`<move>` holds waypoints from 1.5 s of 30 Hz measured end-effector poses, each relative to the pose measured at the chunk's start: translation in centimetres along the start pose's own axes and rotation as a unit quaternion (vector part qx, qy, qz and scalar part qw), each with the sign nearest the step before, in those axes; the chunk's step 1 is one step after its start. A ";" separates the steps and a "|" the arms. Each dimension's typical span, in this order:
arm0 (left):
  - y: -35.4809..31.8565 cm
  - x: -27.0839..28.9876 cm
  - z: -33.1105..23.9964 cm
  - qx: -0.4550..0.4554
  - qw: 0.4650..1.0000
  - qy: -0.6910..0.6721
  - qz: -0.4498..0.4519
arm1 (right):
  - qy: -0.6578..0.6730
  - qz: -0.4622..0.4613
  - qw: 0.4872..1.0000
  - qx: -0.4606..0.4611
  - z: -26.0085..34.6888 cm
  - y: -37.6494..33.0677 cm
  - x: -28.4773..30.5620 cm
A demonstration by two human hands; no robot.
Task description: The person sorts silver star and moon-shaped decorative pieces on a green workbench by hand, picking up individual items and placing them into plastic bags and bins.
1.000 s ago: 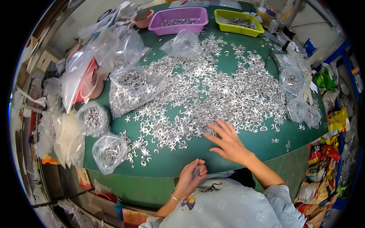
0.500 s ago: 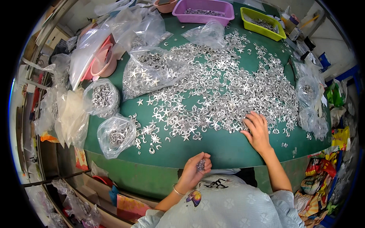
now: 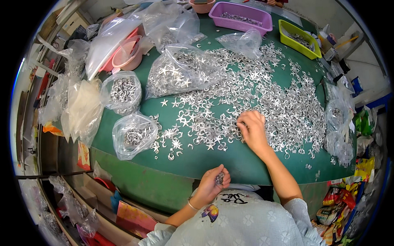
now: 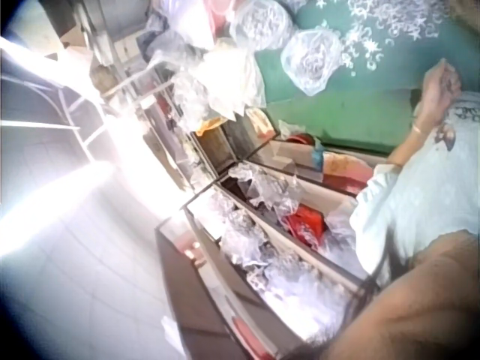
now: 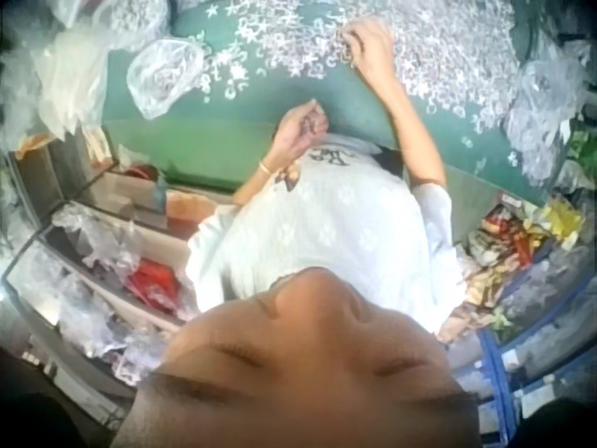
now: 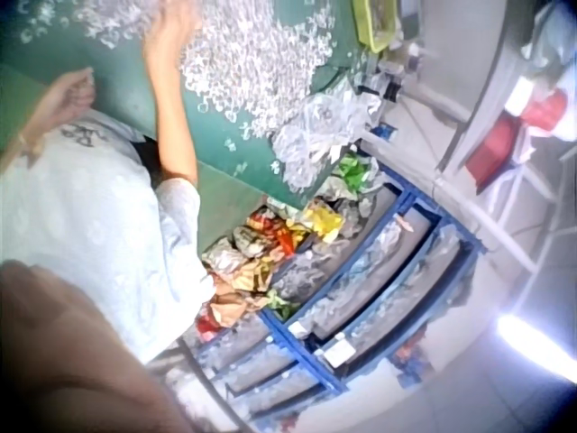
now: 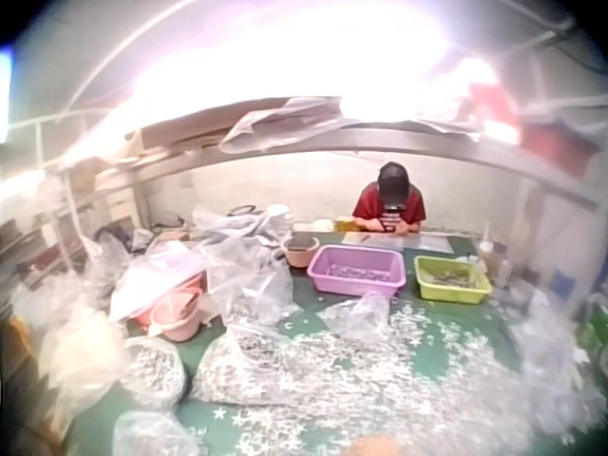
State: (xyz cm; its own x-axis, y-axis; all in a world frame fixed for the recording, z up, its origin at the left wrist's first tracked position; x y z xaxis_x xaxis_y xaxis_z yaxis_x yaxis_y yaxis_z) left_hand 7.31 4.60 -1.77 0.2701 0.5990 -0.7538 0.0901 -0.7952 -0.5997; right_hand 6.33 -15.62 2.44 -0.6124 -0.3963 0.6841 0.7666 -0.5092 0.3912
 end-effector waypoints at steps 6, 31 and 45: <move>0.1 0.1 -0.1 0.004 1.000 0.008 0.008 | 0.572 0.008 0.756 -0.318 -1.4 -4.1 -0.4; 0.0 0.4 0.3 0.004 1.000 -0.003 0.008 | 0.276 0.071 0.927 -0.242 -0.3 -2.7 1.1; -0.2 0.9 0.3 -0.003 1.000 -0.018 0.009 | -0.088 0.015 0.996 0.024 0.5 0.0 -0.5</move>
State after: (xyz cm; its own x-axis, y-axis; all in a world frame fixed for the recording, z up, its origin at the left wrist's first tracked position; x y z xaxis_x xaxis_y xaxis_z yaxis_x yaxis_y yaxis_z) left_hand 7.26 5.30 -2.44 0.2379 0.5876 -0.7734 0.0922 -0.8063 -0.5843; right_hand 6.78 -15.03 2.38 -0.5491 -0.2681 0.7916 0.7949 -0.4600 0.3956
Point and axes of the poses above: each hand's wrist, its own y-axis towards the middle knuckle, its own x-axis out of the back of the hand, z = x × y, the point moved 5 cm from there along y, towards the middle knuckle, and after that the axes turned 3 degrees about y, right-handed, at the moved point
